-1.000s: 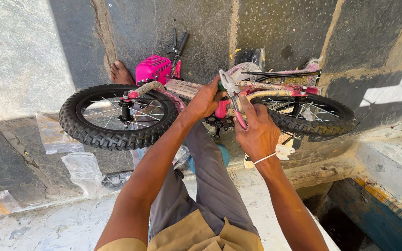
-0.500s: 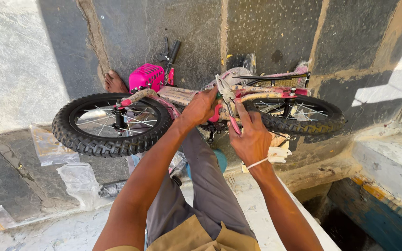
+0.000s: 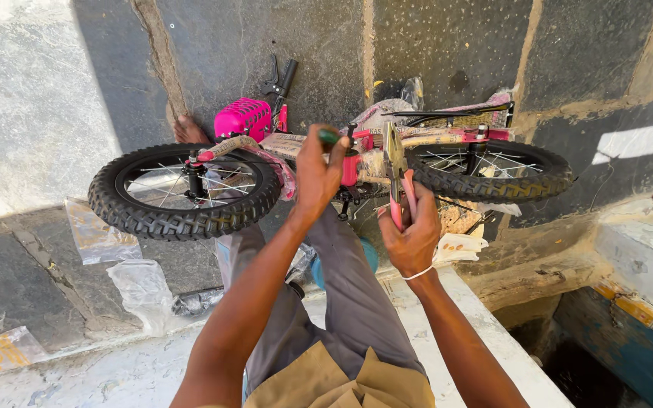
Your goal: The person is repairing a bicycle by adjusting the chain and drivetrain components using pliers and a wrench while sitting on the stone floor.
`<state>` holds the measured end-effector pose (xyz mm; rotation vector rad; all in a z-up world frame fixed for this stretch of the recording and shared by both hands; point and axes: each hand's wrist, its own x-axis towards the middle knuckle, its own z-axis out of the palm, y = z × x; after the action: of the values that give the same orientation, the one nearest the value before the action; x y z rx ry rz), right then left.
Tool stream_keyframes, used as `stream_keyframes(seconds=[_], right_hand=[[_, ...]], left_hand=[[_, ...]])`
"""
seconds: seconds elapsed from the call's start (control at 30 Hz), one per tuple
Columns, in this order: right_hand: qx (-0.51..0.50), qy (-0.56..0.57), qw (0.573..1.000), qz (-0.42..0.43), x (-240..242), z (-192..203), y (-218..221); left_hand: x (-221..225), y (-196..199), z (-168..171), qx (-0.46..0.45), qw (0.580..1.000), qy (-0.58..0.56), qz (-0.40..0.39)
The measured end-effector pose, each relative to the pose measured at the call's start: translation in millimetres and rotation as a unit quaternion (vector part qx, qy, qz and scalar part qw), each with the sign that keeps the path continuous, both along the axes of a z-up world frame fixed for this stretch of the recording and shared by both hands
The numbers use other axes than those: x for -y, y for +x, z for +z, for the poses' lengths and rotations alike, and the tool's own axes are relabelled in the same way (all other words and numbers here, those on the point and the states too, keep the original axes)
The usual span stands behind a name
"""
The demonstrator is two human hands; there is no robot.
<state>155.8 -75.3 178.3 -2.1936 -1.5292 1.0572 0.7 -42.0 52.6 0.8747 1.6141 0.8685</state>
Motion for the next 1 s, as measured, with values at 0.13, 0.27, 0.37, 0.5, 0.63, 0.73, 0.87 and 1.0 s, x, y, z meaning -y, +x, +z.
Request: stream_keyframes(seconds=[0.13, 0.27, 0.37, 0.5, 0.63, 0.73, 0.87, 1.0], right_hand=[[-0.12, 0.034, 0.988, 0.087, 44, -2, 4], [-0.252, -0.075, 0.959, 0.108, 95, 1, -12], [-0.193, -0.225, 0.955, 0.021, 137, 2, -22], [-0.122, -0.26, 0.954, 0.09, 187, -5, -22], [-0.034, -0.26, 0.923, 0.282, 193, -84, -3], [0.022, -0.298, 0.865, 0.403, 192, -191, 19], [0.066, -0.29, 0.807, 0.511, 174, -342, 49], [0.118, -0.466, 0.727, 0.49, 135, -451, 91]], left_hand=[[76, -7, 62, 0.069, 0.991, -0.11, 0.046], [155, -5, 92, 0.221, 0.953, -0.189, 0.082], [204, -9, 89, 0.305, 0.913, -0.243, 0.124], [246, -43, 71, 0.208, 0.917, -0.321, -0.112], [254, -114, 46, 0.006, 0.917, -0.214, -0.337], [252, -176, 17, -0.202, 0.834, -0.088, -0.505], [244, -242, -30, -0.248, 0.794, -0.052, -0.552], [263, -291, -74, -0.313, 0.781, -0.074, -0.535]])
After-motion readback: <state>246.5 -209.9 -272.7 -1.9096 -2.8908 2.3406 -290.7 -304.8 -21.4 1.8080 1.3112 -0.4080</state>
